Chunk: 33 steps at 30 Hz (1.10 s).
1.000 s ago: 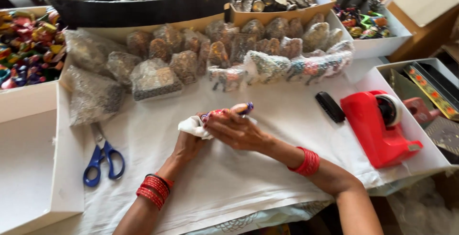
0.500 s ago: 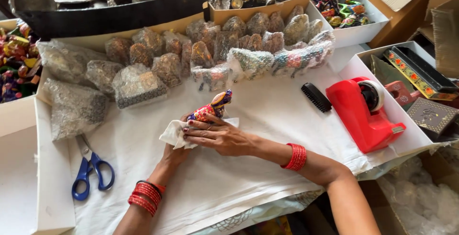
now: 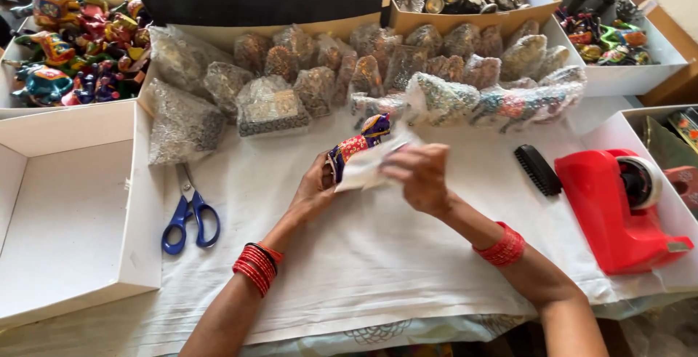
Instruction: The person unwraps a small, colorful decorative figurine from bubble wrap and wipes it with a white cloth. They rotate the figurine to clean all sides, including the legs and back, while surrounded by boxes of similar items.
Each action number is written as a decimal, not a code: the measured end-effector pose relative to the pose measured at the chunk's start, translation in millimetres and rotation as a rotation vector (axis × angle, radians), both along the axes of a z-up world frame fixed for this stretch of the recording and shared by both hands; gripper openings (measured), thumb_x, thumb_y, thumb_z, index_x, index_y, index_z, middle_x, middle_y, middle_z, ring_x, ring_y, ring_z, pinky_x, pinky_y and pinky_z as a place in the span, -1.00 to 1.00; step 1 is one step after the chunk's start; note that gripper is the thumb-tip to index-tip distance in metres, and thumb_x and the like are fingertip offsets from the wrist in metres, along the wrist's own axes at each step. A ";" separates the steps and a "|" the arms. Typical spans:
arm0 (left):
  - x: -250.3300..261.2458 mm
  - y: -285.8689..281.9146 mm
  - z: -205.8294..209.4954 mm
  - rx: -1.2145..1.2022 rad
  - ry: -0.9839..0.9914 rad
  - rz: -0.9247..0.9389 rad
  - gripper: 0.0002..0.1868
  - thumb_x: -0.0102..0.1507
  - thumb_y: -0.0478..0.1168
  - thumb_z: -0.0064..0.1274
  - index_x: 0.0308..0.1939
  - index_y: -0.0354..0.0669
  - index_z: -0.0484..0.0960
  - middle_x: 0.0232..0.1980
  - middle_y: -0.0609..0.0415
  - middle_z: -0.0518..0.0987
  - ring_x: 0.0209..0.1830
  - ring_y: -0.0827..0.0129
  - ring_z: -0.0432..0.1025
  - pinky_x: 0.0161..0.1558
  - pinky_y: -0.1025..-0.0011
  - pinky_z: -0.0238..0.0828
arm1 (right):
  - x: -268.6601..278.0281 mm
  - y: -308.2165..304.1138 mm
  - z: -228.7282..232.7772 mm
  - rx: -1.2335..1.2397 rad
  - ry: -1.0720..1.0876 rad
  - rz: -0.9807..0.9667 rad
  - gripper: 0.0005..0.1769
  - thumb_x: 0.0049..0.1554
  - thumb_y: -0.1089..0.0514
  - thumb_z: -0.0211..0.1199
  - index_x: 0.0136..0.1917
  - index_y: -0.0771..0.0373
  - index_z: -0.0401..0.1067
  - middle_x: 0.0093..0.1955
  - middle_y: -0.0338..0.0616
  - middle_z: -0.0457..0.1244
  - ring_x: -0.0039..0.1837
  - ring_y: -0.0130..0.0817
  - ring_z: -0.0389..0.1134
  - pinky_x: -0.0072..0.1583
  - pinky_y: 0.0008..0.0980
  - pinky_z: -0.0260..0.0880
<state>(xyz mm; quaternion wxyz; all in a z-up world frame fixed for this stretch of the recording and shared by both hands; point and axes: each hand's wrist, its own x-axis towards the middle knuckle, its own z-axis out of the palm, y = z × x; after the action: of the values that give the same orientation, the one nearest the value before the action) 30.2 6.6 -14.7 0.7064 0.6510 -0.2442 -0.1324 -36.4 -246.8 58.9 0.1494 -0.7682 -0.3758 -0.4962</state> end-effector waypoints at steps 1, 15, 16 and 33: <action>-1.6 1.0 8.6 -0.004 0.003 0.004 -0.26 0.19 -0.45 0.21 0.40 -0.27 0.22 0.17 0.00 0.62 0.16 0.38 0.55 0.20 0.41 0.52 | -2.1 4.6 9.1 -0.004 0.003 0.004 -0.72 0.17 0.34 0.17 0.06 0.03 0.54 0.22 -0.34 0.37 0.34 -0.43 0.22 0.29 -0.16 0.10; 2.4 16.5 20.7 0.085 -0.047 0.022 -0.18 0.08 -0.44 0.36 0.39 -0.18 0.34 0.24 0.02 0.57 0.22 0.36 0.47 0.25 0.35 0.44 | -4.0 32.7 -10.6 -0.299 0.592 0.107 -0.35 0.02 0.44 0.14 0.39 0.24 0.43 0.49 -0.10 0.25 0.51 -0.23 0.24 0.46 -0.12 0.11; 2.4 19.1 18.3 0.087 -0.045 0.028 -0.18 0.08 -0.44 0.36 0.39 -0.18 0.34 0.24 0.02 0.57 0.22 0.36 0.47 0.25 0.35 0.44 | -4.3 34.6 -10.6 -0.299 0.593 0.114 -0.35 0.02 0.44 0.14 0.39 0.24 0.43 0.49 -0.10 0.25 0.51 -0.23 0.24 0.46 -0.12 0.11; 0.4 12.6 -9.6 0.020 -0.064 0.190 -0.49 0.44 0.08 -0.03 0.12 -0.38 0.59 -0.13 -0.06 0.65 -0.20 0.51 0.49 -0.20 0.47 0.47 | 2.3 17.1 -36.0 -0.035 0.262 0.319 -0.69 0.20 0.44 0.12 0.08 0.11 0.50 0.13 -0.30 0.39 0.19 -0.38 0.43 0.33 -0.21 0.30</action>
<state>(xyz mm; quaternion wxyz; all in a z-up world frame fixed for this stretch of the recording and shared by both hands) 30.7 19.2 -24.2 0.7012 0.6820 -0.2026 -0.0464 -34.1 -229.7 22.9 0.2602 -0.7593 -0.4789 -0.3556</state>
